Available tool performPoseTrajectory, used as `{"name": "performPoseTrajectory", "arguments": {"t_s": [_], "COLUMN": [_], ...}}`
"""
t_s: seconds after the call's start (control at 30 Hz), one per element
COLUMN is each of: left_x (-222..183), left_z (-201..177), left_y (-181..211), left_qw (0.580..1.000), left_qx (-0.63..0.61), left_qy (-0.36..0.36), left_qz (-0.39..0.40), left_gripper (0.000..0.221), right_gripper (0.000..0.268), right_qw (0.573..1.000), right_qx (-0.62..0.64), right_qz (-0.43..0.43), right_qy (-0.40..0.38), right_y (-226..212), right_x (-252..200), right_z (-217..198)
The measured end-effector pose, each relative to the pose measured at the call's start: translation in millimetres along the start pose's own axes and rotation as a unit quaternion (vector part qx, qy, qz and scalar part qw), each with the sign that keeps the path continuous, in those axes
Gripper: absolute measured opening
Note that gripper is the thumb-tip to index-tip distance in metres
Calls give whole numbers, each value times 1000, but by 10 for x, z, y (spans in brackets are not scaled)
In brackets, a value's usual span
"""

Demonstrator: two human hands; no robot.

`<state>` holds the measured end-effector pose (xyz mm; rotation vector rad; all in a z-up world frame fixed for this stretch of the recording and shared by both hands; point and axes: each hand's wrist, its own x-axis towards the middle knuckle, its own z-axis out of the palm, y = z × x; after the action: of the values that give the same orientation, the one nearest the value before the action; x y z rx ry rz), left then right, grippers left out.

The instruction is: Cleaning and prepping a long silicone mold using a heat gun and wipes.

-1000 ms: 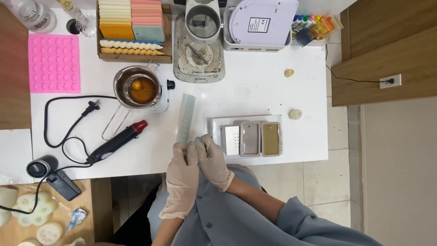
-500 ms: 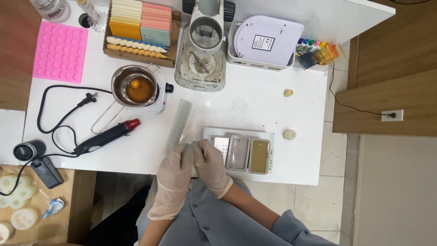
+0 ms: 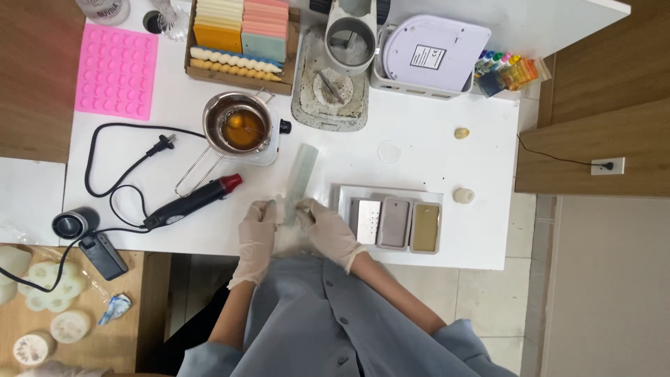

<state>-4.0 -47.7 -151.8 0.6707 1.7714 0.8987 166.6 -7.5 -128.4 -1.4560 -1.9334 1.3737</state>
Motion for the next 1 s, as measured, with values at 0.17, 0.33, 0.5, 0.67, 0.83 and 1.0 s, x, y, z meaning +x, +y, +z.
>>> {"name": "performPoseTrajectory", "arguments": {"t_s": [0.17, 0.33, 0.5, 0.67, 0.83, 1.0], "left_x": [406, 633, 759, 876, 1001, 1190], "left_z": [-140, -213, -210, -208, -224, 15], "left_y": [-565, -738, -729, -1104, -1206, -1381], "left_qw": [999, 991, 977, 989, 993, 992], "left_qx": [16, 42, -171, -140, -112, -116], "left_qy": [37, 1, -118, -40, -48, -46], "left_qz": [29, 130, -55, 5, 6, 32], "left_gripper": [23, 26, 38, 23, 20, 31], "right_gripper": [60, 98, 114, 104, 83, 52], "right_qw": [979, 960, 939, 933, 919, 929], "right_qx": [-110, -155, -124, -71, 26, 158], "right_qz": [171, 212, 285, 302, 365, 284], "right_qy": [30, 91, 147, 181, 150, 179], "right_y": [-56, 378, 309, 394, 278, 246], "right_x": [535, 1065, 1205, 1198, 1212, 971], "right_z": [197, 360, 513, 544, 235, -100]}}
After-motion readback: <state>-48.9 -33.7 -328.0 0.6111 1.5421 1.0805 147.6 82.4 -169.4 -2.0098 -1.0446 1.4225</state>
